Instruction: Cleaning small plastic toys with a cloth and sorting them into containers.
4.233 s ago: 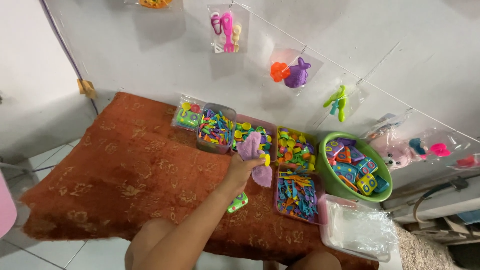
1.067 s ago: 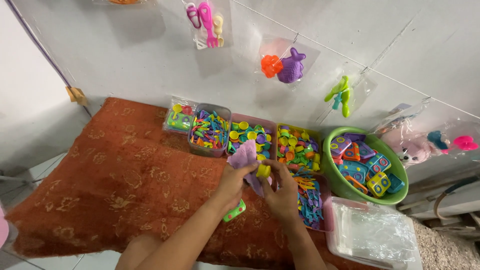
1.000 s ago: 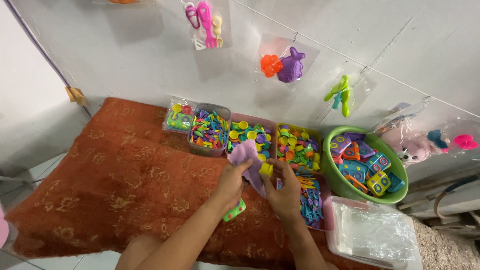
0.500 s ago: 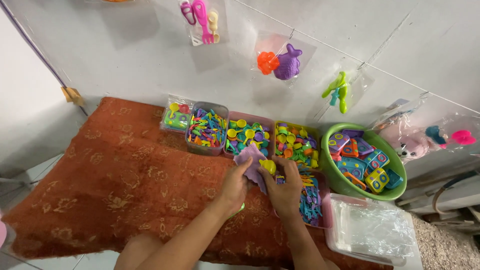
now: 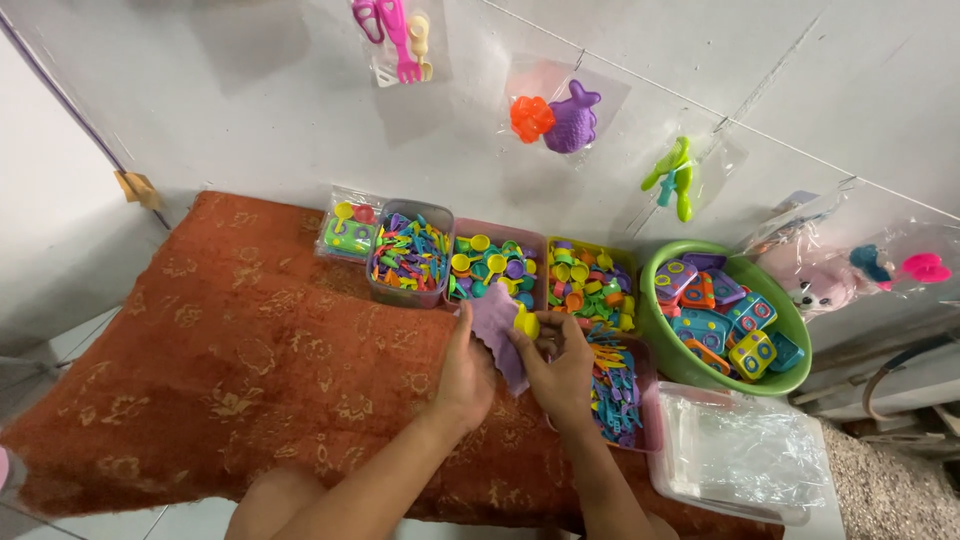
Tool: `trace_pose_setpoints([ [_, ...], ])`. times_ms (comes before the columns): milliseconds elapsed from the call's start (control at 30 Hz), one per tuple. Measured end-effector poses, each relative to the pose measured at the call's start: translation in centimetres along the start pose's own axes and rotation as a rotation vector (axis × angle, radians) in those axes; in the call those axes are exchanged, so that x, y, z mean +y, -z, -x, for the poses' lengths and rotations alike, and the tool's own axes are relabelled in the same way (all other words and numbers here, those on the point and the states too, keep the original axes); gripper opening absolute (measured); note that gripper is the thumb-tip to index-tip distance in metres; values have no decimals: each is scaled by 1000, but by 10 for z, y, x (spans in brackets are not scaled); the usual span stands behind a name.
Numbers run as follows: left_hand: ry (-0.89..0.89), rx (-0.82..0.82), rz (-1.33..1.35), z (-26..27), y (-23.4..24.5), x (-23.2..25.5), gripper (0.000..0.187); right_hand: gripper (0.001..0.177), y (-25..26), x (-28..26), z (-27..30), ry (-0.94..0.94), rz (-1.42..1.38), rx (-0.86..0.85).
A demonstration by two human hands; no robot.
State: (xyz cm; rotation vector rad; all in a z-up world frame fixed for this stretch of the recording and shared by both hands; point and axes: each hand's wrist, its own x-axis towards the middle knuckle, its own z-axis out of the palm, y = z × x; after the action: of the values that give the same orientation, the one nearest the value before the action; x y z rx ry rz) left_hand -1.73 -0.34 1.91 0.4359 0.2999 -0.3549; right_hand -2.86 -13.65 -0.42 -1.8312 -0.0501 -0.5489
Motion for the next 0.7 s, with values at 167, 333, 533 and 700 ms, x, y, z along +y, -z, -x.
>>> trace_pose_setpoints([
  [167, -356, -147, -613, 3, 13, -17, 65, 27, 9, 17, -5, -136, -20, 39],
  [333, -807, -427, -1204, 12, 9, -6, 44, 29, 10, 13, -5, -253, -88, 91],
  [533, -949, -427, -1325, 16, 2, 0, 39, 25, 9, 17, -4, -260, -105, 72],
  [700, -453, 31, -816, -11, 24, -1, 51, 33, 1, 8, 3, -178, -65, -23],
])
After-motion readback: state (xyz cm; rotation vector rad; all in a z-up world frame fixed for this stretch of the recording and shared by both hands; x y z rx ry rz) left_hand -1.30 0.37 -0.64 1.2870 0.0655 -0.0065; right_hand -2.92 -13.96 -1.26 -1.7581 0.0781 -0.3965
